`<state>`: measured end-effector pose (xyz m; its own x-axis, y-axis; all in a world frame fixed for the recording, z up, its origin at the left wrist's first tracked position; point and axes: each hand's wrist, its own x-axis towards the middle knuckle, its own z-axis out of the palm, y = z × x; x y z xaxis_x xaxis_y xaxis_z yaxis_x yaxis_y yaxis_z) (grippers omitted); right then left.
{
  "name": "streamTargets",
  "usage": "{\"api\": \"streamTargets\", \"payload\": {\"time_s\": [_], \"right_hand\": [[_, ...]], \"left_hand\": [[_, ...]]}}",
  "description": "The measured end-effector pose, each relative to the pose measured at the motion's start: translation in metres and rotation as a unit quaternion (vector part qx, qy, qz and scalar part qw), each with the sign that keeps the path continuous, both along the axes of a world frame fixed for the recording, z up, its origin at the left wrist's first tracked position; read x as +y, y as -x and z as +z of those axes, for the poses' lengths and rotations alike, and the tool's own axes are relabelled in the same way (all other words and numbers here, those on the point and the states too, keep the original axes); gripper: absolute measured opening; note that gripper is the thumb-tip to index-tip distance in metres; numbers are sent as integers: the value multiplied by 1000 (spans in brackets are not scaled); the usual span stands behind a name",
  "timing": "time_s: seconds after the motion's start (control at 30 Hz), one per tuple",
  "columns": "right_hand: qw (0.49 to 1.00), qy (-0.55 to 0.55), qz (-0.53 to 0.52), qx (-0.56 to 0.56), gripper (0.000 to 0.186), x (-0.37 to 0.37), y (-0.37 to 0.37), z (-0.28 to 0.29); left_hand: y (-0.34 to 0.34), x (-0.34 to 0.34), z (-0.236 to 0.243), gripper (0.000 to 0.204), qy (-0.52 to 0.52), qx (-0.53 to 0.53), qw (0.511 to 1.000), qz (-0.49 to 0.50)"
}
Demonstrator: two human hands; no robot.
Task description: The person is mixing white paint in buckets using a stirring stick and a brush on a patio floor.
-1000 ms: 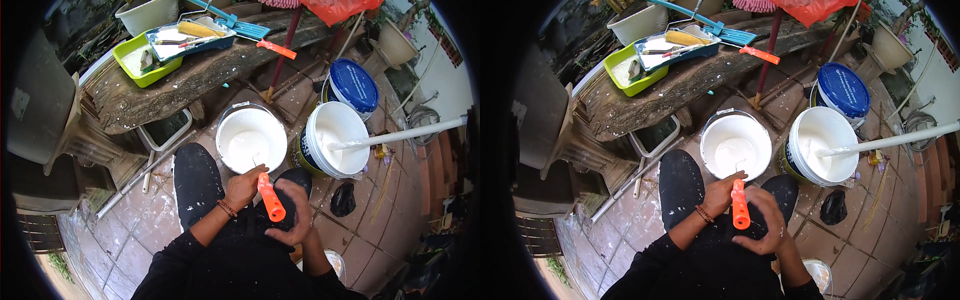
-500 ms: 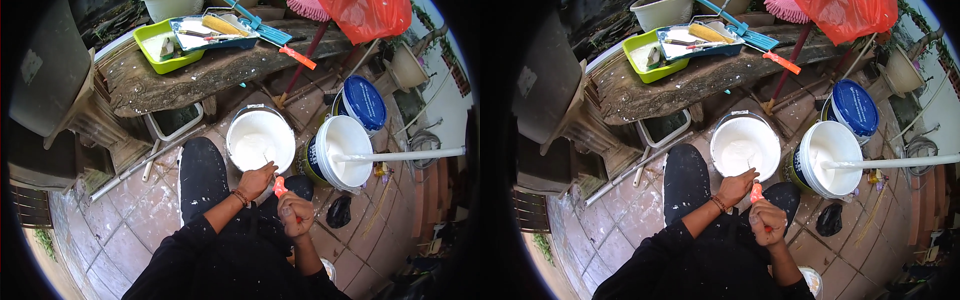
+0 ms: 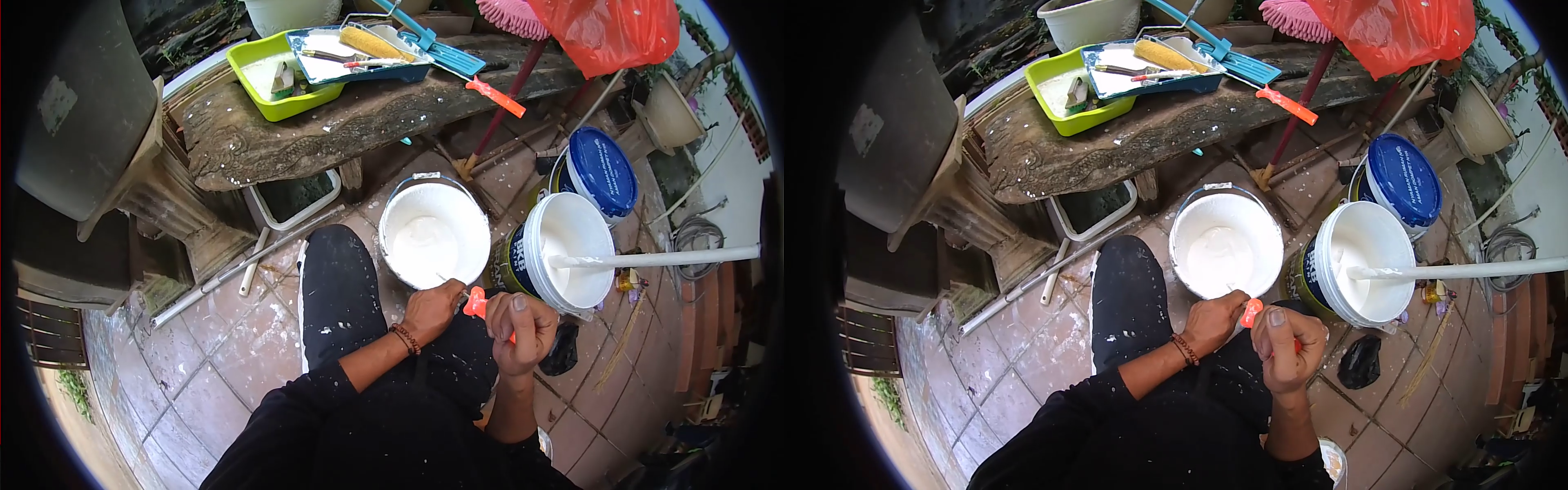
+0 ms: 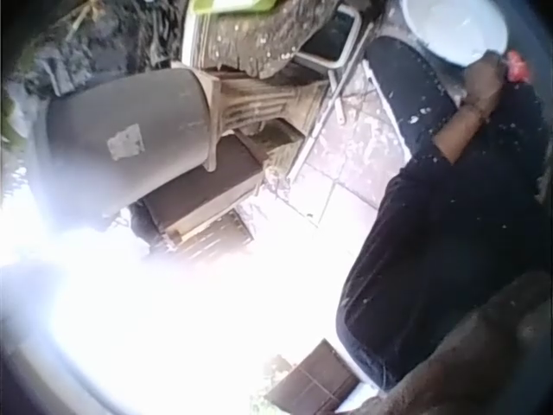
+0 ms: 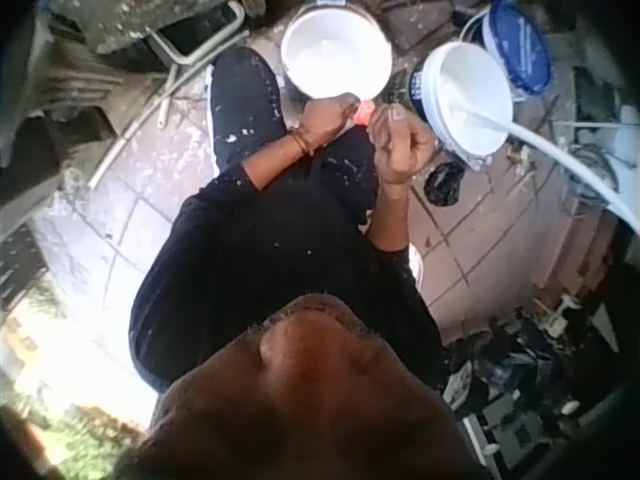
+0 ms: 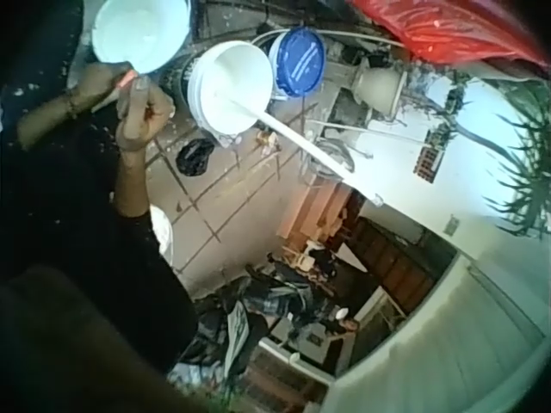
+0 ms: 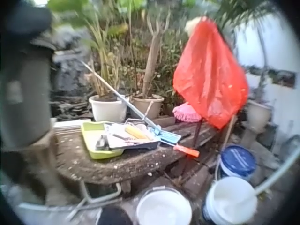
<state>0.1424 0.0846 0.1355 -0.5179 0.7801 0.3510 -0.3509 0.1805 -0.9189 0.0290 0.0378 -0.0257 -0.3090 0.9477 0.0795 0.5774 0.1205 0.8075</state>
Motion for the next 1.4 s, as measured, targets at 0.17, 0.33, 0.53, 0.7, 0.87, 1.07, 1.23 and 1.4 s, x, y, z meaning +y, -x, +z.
{"api": "streamTargets", "payload": {"time_s": [0.17,0.33,0.53,0.7,0.87,1.07,1.23,1.4], "right_hand": [[1000,0,2,6,50,-4,-1,7],[999,-26,-6,-19,47,-16,0,0],[990,-135,22,-27,38,-27,-3,-35],[978,-198,49,-45,37,-26,-2,-66],[976,-193,77,-62,29,-20,-14,-69],[991,-110,-69,-27,42,-25,-4,-48],[989,-59,-128,42,46,-20,7,-20],[987,-22,-133,82,45,-13,-1,-12]], "left_hand": [[-3,-9,12,19,6,3,1000,-3],[4,-10,19,23,30,-3,999,-18],[7,-2,-34,30,-71,39,996,33],[17,7,-45,31,-28,38,999,11],[13,14,-54,31,-33,48,998,0],[9,18,-28,25,-56,30,998,-1],[2,12,-1,16,-3,13,1000,-21],[-1,5,10,17,-11,39,999,-36]]}}
